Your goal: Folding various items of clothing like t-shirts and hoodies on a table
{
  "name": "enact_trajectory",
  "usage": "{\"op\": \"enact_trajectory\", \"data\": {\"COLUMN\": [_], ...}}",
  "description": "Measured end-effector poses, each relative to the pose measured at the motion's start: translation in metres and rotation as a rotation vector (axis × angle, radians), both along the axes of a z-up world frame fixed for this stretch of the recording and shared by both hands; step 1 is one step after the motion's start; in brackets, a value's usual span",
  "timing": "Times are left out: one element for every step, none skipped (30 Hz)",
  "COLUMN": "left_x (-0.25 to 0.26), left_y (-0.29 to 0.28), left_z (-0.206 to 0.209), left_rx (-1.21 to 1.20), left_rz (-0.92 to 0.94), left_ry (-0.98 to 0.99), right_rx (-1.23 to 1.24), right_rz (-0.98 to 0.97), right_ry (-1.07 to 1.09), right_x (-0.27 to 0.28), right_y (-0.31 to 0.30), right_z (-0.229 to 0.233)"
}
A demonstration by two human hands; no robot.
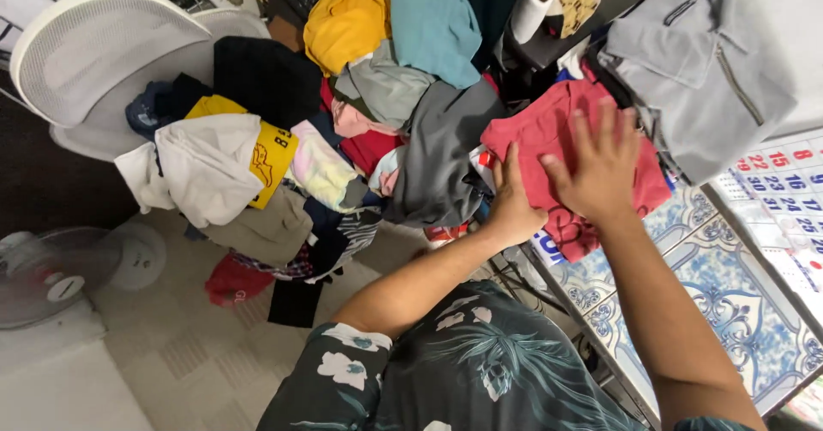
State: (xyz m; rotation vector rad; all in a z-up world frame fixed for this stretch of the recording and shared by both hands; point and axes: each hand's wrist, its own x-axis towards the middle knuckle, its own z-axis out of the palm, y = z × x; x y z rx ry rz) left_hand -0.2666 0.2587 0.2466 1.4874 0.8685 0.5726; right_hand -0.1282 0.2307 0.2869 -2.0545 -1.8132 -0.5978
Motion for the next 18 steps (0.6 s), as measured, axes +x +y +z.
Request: {"op": "enact_trajectory", "data": {"left_x": [0.001,0.001,-0.001,-0.004,-0.008,-0.013,-0.017,-0.022,-0.033,-0.044,-0.056,-0.077,-0.097,-0.117,-0.138,-0.159,-0.179,-0.197], "left_y": [0.001,0.003,0.005,0.007,0.009,0.014,0.018,0.022,0.033,0.045,0.055,0.066,0.08,0.094,0.101,0.108,0.117,0.124], "left_z": [0.001,0.002,0.002,0.003,0.003,-0.003,-0.009,-0.015,-0.031,-0.048,-0.065,-0.086,-0.106,-0.127,-0.154,-0.182,-0.209,-0.219], "left_rx": [0.005,0.011,0.012,0.001,-0.015,-0.018,0.003,0.025,0.021,0.106,0.188,0.18,0.292,0.403,0.397,0.319,0.242,0.239], "left_rz": [-0.001,-0.001,0.002,0.003,0.008,0.016,0.135,0.255,0.263,0.366,0.461,0.462,0.522,0.579,0.585,0.615,0.64,0.643], "left_ry": [-0.011,-0.022,-0.021,-0.022,-0.019,-0.015,-0.169,-0.322,-0.319,-0.261,-0.2,-0.195,-0.075,0.047,0.053,0.176,0.295,0.298], "right_rx": [-0.217,-0.435,-0.435,-0.402,-0.375,-0.38,-0.354,-0.327,-0.334,-0.415,-0.498,-0.507,-0.461,-0.415,-0.424,-0.317,-0.206,-0.21], "right_rz": [-0.072,-0.142,-0.138,-0.145,-0.149,-0.142,-0.119,-0.097,-0.091,-0.097,-0.111,-0.11,-0.088,-0.065,-0.058,-0.02,0.014,0.018], "right_ry": [0.147,0.293,0.293,0.29,0.29,0.292,0.304,0.315,0.316,0.306,0.297,0.3,0.286,0.273,0.274,0.262,0.251,0.252], "right_x": [0.002,0.003,-0.002,-0.007,-0.014,-0.016,-0.017,-0.018,-0.014,-0.01,-0.006,-0.01,-0.012,-0.014,-0.02,-0.026,-0.031,-0.033], "right_y": [0.001,0.001,0.002,0.003,0.004,0.004,0.002,0.001,0.002,0.003,0.002,0.0,0.002,0.004,0.001,-0.002,-0.004,-0.007], "right_z": [-0.013,-0.025,-0.013,-0.001,0.011,0.016,0.02,0.025,0.012,-0.001,-0.015,-0.01,-0.005,0.001,0.005,0.01,0.015,0.014]}}
